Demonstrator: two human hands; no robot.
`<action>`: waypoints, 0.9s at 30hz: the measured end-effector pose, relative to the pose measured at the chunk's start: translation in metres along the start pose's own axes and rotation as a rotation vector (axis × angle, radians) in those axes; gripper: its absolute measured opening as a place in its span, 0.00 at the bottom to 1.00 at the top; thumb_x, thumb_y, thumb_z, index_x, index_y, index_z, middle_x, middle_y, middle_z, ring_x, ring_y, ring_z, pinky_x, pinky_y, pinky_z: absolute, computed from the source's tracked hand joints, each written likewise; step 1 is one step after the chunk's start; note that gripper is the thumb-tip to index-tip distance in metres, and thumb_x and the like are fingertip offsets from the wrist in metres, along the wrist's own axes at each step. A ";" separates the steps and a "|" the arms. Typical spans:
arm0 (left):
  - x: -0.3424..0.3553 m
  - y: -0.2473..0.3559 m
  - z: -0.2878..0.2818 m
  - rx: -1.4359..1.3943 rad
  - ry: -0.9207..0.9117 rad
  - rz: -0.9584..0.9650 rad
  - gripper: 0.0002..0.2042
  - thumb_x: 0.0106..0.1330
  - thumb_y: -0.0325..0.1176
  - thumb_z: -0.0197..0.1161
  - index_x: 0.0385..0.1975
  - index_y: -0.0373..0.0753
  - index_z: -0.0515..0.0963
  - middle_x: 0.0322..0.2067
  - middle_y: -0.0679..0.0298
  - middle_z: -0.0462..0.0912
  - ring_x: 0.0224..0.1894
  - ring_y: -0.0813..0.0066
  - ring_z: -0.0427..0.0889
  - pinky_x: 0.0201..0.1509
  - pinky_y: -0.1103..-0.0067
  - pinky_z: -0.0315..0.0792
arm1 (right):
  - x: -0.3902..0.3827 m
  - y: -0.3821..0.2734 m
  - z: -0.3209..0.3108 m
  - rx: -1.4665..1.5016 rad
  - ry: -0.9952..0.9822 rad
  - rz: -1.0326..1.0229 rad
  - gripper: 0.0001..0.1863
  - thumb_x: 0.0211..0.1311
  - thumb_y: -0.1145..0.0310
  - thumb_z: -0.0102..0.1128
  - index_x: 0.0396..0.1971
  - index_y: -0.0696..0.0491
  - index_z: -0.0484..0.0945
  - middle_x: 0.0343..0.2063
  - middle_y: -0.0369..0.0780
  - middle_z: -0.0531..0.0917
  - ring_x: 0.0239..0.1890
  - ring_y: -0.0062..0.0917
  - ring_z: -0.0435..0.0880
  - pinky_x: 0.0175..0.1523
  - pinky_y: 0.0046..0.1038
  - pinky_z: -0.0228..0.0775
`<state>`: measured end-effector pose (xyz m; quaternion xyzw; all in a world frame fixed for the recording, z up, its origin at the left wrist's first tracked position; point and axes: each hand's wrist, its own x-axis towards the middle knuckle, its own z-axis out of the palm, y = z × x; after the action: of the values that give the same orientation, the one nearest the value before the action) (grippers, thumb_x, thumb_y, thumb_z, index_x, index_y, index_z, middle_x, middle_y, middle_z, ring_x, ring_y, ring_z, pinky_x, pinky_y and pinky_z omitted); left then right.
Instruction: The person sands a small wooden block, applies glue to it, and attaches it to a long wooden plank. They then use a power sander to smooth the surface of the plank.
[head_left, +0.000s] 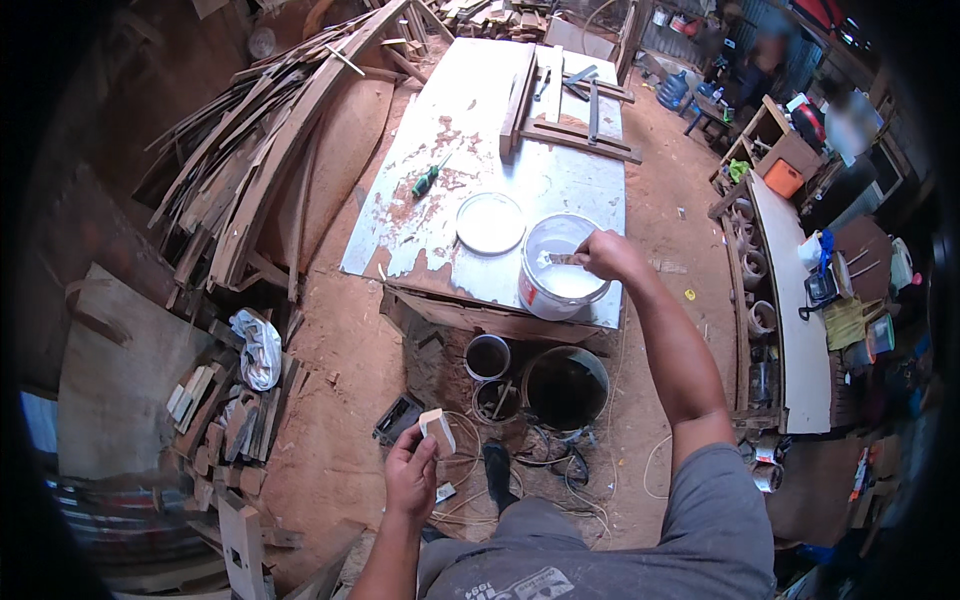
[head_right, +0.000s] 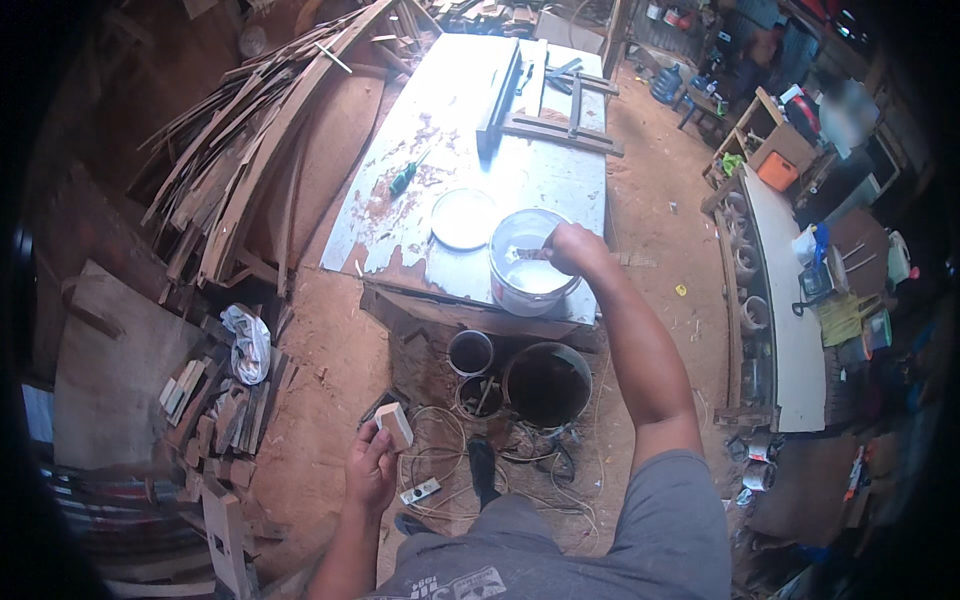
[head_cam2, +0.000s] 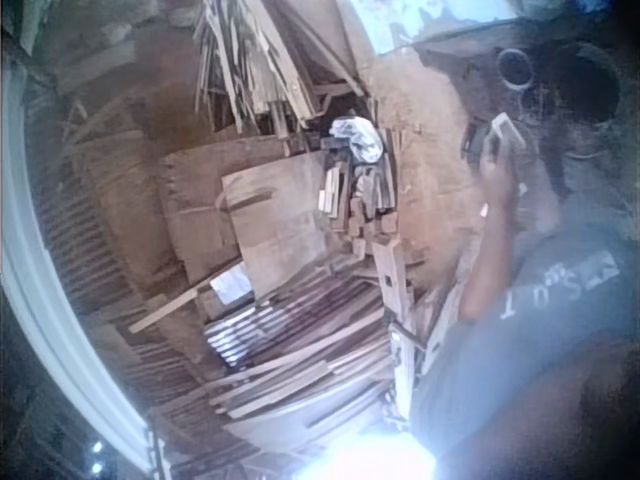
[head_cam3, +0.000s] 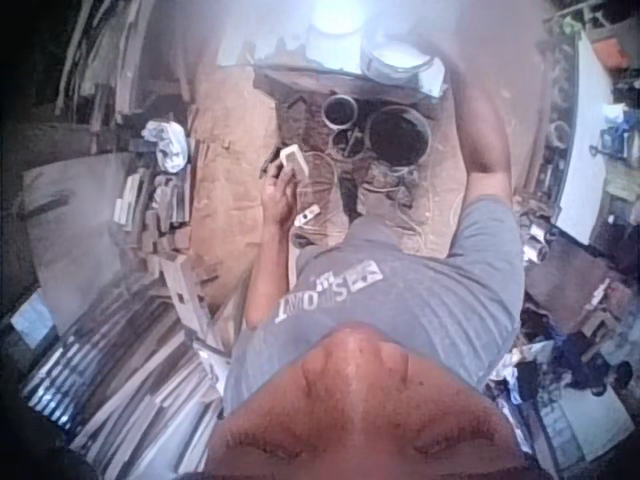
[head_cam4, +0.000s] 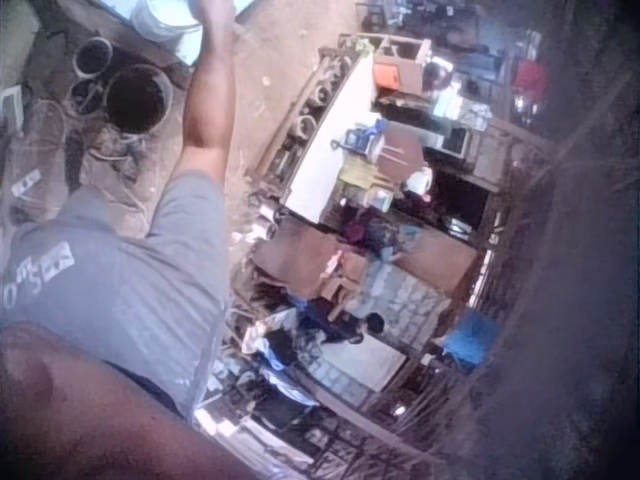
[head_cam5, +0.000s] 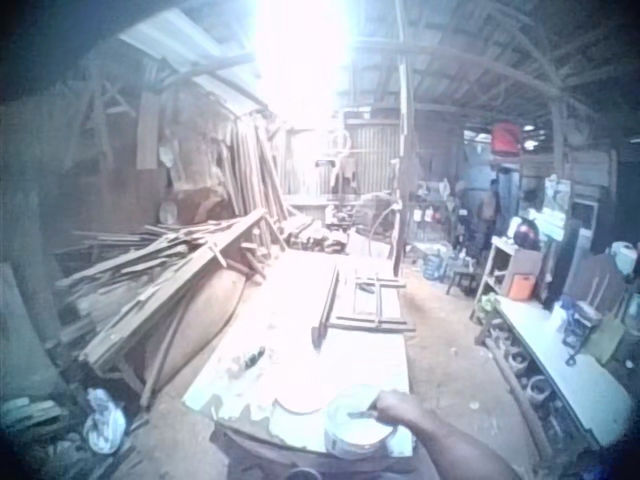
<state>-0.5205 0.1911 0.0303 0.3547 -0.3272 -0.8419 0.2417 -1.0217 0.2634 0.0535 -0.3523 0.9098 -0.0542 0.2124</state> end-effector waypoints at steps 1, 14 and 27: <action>0.002 0.003 0.003 -0.021 -0.012 -0.025 0.21 0.77 0.32 0.70 0.64 0.33 0.76 0.49 0.66 0.85 0.46 0.79 0.83 0.55 0.80 0.78 | -0.003 -0.006 0.001 -0.005 -0.008 0.013 0.14 0.72 0.57 0.69 0.51 0.44 0.93 0.50 0.47 0.92 0.54 0.44 0.90 0.58 0.42 0.82; 0.010 0.054 0.026 0.148 -0.113 0.067 0.28 0.66 0.23 0.78 0.66 0.34 0.77 0.54 0.60 0.87 0.56 0.71 0.86 0.66 0.71 0.80 | -0.138 -0.042 -0.013 0.912 -0.224 -0.365 0.14 0.78 0.63 0.66 0.53 0.56 0.89 0.34 0.35 0.89 0.33 0.17 0.86 0.36 0.24 0.81; -0.017 0.070 0.011 0.419 -0.217 0.322 0.30 0.61 0.21 0.81 0.65 0.35 0.80 0.56 0.63 0.85 0.57 0.74 0.84 0.66 0.73 0.78 | -0.238 -0.142 0.033 0.519 0.230 -0.906 0.27 0.60 0.80 0.71 0.60 0.44 0.88 0.51 0.42 0.88 0.50 0.37 0.90 0.52 0.36 0.83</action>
<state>-0.5055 0.1591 0.0939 0.2480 -0.5700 -0.7398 0.2574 -0.7621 0.3173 0.1419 -0.6374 0.6407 -0.4020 0.1469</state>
